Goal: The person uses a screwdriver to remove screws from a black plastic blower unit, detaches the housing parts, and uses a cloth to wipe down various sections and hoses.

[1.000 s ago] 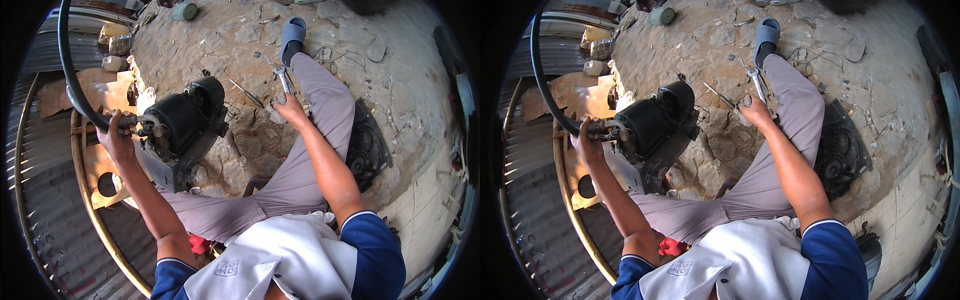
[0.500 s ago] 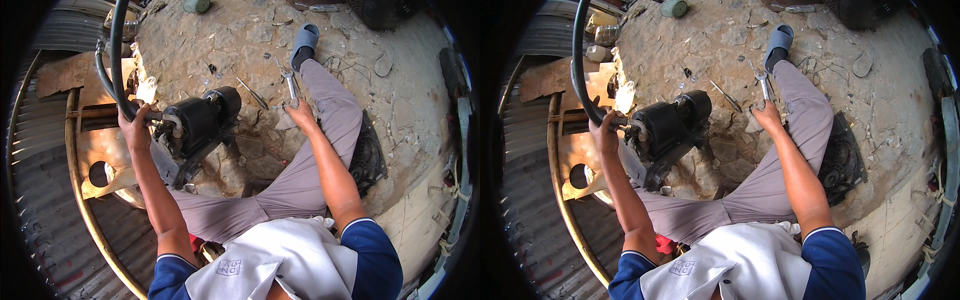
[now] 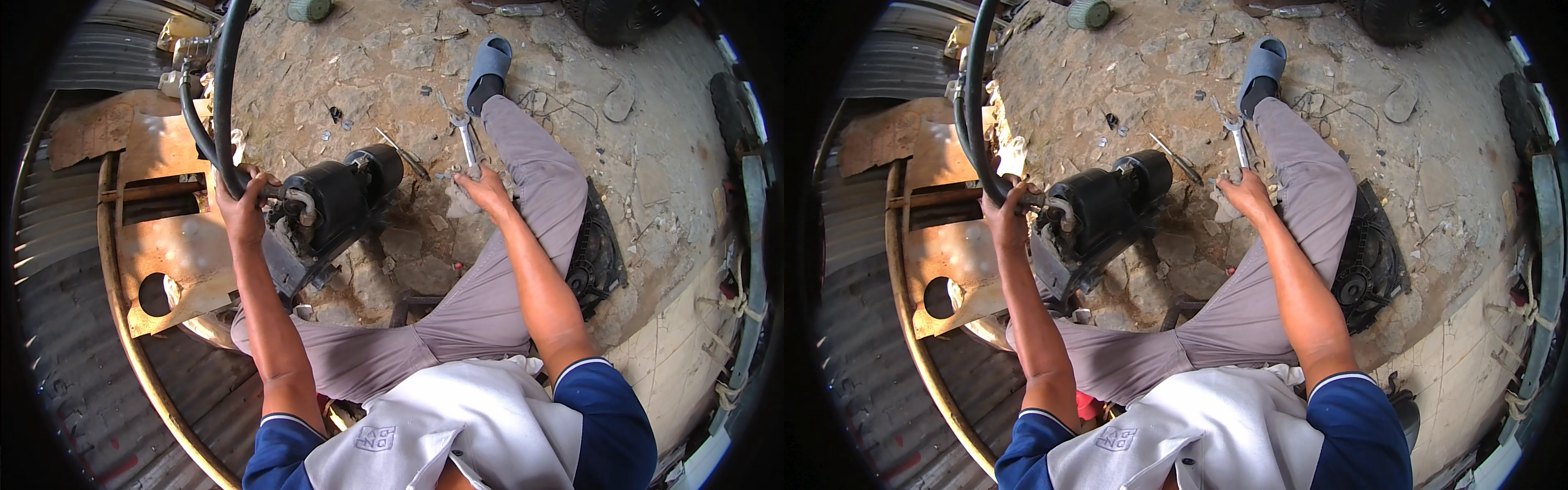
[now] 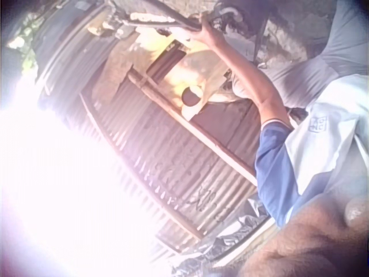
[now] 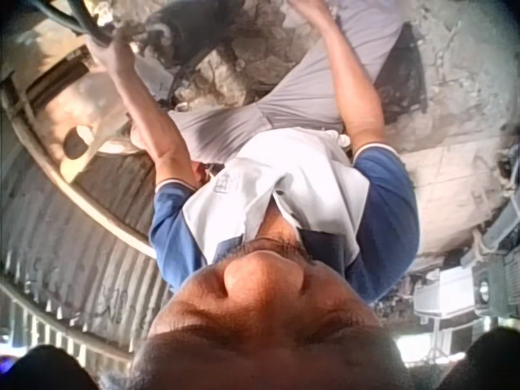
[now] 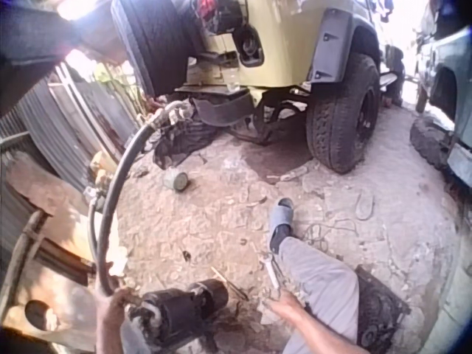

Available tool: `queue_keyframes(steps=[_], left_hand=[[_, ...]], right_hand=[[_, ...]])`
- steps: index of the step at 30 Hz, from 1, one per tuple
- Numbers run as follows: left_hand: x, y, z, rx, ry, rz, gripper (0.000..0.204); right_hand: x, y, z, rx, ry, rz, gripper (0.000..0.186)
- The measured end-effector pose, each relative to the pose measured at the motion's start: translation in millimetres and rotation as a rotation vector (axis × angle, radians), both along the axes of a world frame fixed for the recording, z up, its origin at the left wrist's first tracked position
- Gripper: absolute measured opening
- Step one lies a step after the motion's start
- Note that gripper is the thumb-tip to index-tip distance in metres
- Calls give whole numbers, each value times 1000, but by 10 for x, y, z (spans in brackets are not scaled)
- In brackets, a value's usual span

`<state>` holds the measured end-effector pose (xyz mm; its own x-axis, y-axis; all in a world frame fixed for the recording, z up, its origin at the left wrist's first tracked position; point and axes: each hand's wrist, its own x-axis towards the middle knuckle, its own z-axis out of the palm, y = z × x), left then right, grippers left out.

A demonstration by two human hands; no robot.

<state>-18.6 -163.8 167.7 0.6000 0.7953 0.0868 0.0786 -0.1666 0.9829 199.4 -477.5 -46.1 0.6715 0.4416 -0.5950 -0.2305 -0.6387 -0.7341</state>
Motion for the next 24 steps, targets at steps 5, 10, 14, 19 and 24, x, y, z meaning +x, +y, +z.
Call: queue_keyframes(steps=[5, 10, 14, 19, 24], left_hand=[[66, -37, -22, -40, -8, -5, 69], [41, -22, -18, -42, -65, 16, 62], [-88, 41, -47, -81, -114, 14, 69], [-243, 91, -16, -50, -87, 48, 75], [-242, 134, -47, -98, -138, 30, 74]], right_hand=[[-24, 1, -18, -62, 7, 54, 86], [-7, 11, 112, 13, 92, -12, 67], [-7, -2, 188, 118, 102, -27, 44], [71, 47, 651, 567, 339, -261, 40], [50, 127, 521, 461, 340, -163, 34]])
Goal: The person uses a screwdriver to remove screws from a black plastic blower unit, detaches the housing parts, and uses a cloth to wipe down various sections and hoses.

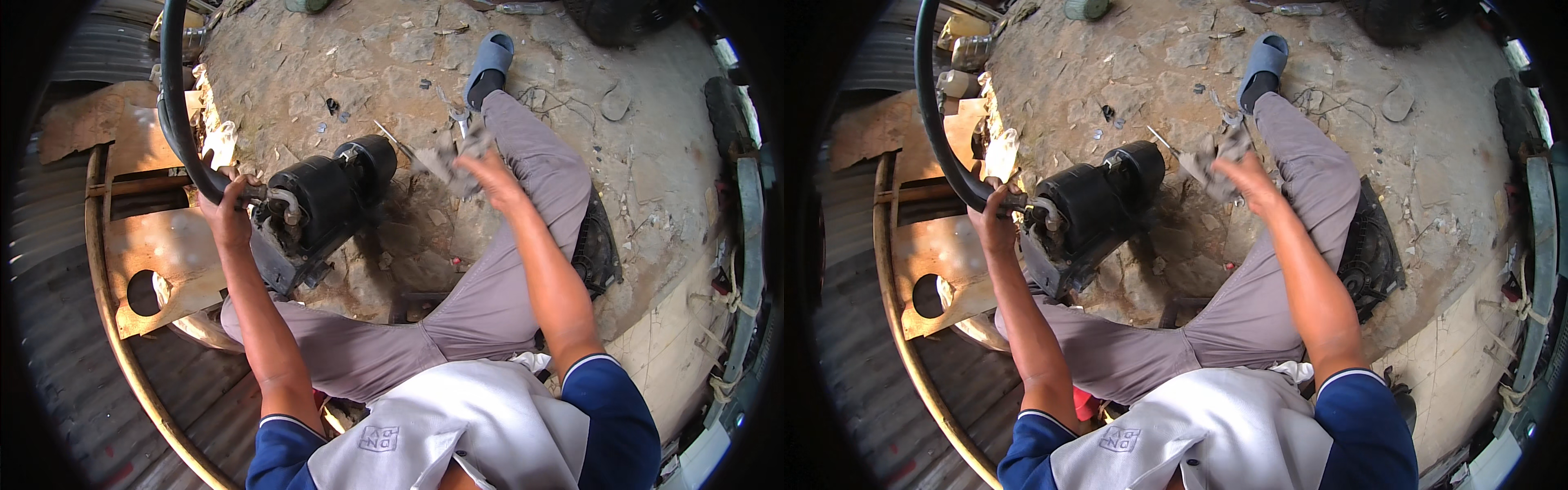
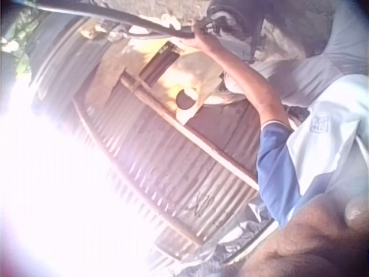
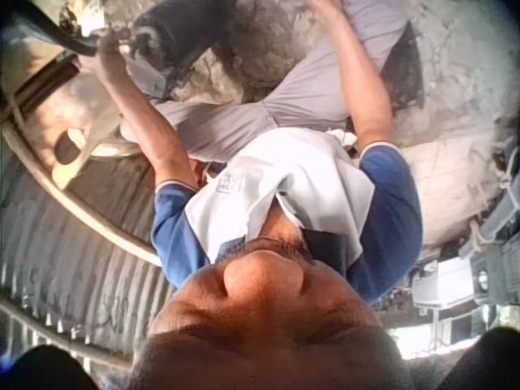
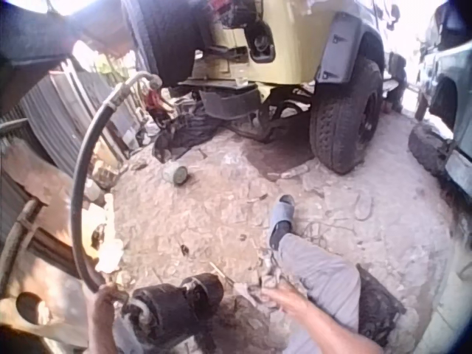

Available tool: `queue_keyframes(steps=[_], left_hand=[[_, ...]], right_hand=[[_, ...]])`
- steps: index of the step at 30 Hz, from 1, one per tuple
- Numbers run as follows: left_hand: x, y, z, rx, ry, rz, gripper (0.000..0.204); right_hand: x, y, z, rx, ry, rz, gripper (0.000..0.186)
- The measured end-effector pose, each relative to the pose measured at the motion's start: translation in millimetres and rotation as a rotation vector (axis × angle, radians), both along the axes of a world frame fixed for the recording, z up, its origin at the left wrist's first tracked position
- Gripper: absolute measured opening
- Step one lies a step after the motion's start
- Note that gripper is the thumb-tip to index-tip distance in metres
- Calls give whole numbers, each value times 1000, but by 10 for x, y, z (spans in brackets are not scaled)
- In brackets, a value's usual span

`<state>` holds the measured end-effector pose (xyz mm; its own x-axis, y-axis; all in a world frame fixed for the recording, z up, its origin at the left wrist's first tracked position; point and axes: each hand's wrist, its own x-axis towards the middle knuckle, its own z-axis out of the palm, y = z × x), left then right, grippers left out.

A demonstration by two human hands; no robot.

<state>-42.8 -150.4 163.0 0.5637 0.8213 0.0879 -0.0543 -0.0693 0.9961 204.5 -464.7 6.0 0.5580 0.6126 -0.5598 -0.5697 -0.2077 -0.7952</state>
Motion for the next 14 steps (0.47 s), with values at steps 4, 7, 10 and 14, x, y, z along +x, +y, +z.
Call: queue_keyframes(steps=[4, 7, 10, 14], left_hand=[[-14, 91, -2, 17, -7, 19, 71], [-81, 100, -5, 4, 25, 30, 71], [-86, 171, -27, 7, 10, 16, 72], [-101, 250, -124, 12, -16, 5, 75]], right_hand=[[-377, 125, -240, -446, -12, 471, 32], [-197, 213, 31, -131, 414, -5, 31], [260, 294, -19, 77, 578, -140, 29], [519, 565, -287, 174, 513, -270, 24]])
